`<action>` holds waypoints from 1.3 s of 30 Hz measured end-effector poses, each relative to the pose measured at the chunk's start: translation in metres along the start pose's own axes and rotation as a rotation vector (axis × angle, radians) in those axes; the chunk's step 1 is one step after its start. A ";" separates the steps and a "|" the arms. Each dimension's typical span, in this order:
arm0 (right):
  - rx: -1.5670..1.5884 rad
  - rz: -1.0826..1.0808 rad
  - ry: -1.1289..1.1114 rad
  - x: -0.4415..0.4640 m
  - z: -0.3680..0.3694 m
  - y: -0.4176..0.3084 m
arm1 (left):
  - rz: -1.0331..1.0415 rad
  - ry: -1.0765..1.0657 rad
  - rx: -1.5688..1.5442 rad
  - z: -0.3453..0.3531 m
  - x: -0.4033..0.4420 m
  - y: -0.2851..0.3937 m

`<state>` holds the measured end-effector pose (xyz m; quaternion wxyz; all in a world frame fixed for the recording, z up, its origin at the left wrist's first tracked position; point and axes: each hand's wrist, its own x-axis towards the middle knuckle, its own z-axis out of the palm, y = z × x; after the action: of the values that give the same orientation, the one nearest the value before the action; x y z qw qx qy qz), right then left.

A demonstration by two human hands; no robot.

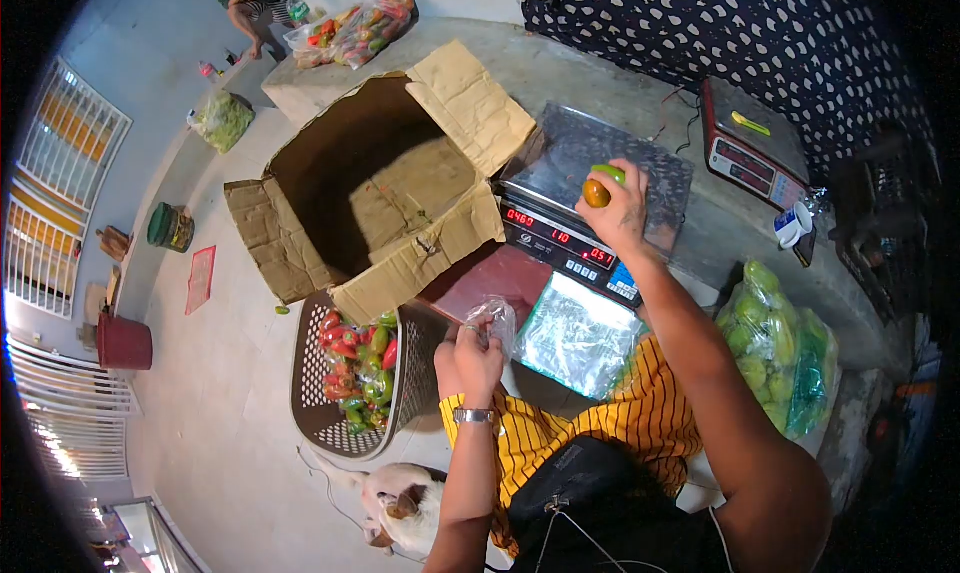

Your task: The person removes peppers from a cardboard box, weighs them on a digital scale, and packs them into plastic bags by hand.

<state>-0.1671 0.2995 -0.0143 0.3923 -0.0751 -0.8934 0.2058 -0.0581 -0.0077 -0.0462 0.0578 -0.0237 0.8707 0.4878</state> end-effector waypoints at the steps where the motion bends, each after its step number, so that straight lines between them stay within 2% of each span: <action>1: 0.038 0.038 -0.001 -0.004 -0.003 -0.007 | 0.001 0.007 0.023 0.002 0.001 -0.005; 3: 0.367 0.282 -0.295 -0.016 -0.016 -0.023 | 0.069 0.056 0.062 0.009 0.008 -0.016; 5: 1.305 0.908 -0.702 -0.035 -0.060 -0.068 | 0.194 0.132 0.099 0.017 0.010 -0.027; 6: 1.602 0.895 -0.924 -0.057 -0.065 -0.078 | 0.174 0.081 0.105 0.017 0.008 -0.018; 7: 1.640 1.005 -0.999 -0.062 -0.090 -0.109 | 0.156 0.031 0.112 0.013 0.007 0.001; 8: 1.691 1.165 -1.040 -0.089 -0.084 -0.112 | 0.142 -0.017 0.117 0.009 0.005 0.020; 9: 1.687 1.314 -1.089 -0.100 -0.082 -0.119 | 0.348 0.039 0.175 0.005 0.001 0.032; 12: 1.707 1.430 -0.928 -0.107 -0.074 -0.114 | 0.252 -0.121 0.193 0.004 -0.006 0.032; 13: 1.634 1.406 -0.900 -0.108 -0.070 -0.113 | 0.175 -0.188 0.098 -0.006 -0.015 0.059; 16: 1.492 1.437 -0.968 -0.098 -0.082 -0.121 | 0.296 -0.119 0.210 -0.003 -0.026 0.052; 20: 1.254 1.383 -0.995 -0.104 -0.083 -0.128 | 0.313 -0.132 0.281 0.004 -0.028 0.043; 23: 1.209 1.367 -0.956 -0.097 -0.093 -0.133 | 0.234 -0.164 0.214 0.003 -0.031 0.059; 26: 1.160 1.349 -0.920 -0.095 -0.099 -0.134 | 0.241 -0.221 0.295 0.002 -0.033 0.067; 29: 1.152 1.291 -0.922 -0.100 -0.098 -0.127 | 0.399 -0.125 0.307 0.011 -0.030 0.054; 33: 0.938 1.082 -0.967 -0.099 -0.110 -0.139 | 0.398 -0.071 0.301 0.010 -0.029 0.060; 35: 0.506 0.461 -0.983 -0.108 -0.111 -0.129 | 0.365 -0.050 0.279 -0.004 -0.029 0.080; 36: 0.282 0.252 -1.006 -0.101 -0.123 -0.135 | 0.350 -0.046 0.281 -0.012 -0.029 0.091; 37: 0.052 0.048 -0.995 -0.093 -0.134 -0.142 | 0.338 -0.059 0.307 -0.024 -0.027 0.105; 38: 0.048 -0.053 -0.931 -0.097 -0.136 -0.137 | 0.323 -0.070 0.334 -0.033 -0.027 0.110; 39: 0.046 -0.154 -0.864 -0.099 -0.138 -0.130 | 0.454 0.075 0.319 -0.034 -0.023 0.106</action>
<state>0.0046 0.1955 0.0589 -0.0014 0.0934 -0.9736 0.2083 -0.0483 0.0182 0.0638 -0.0819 0.1633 0.9211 0.3439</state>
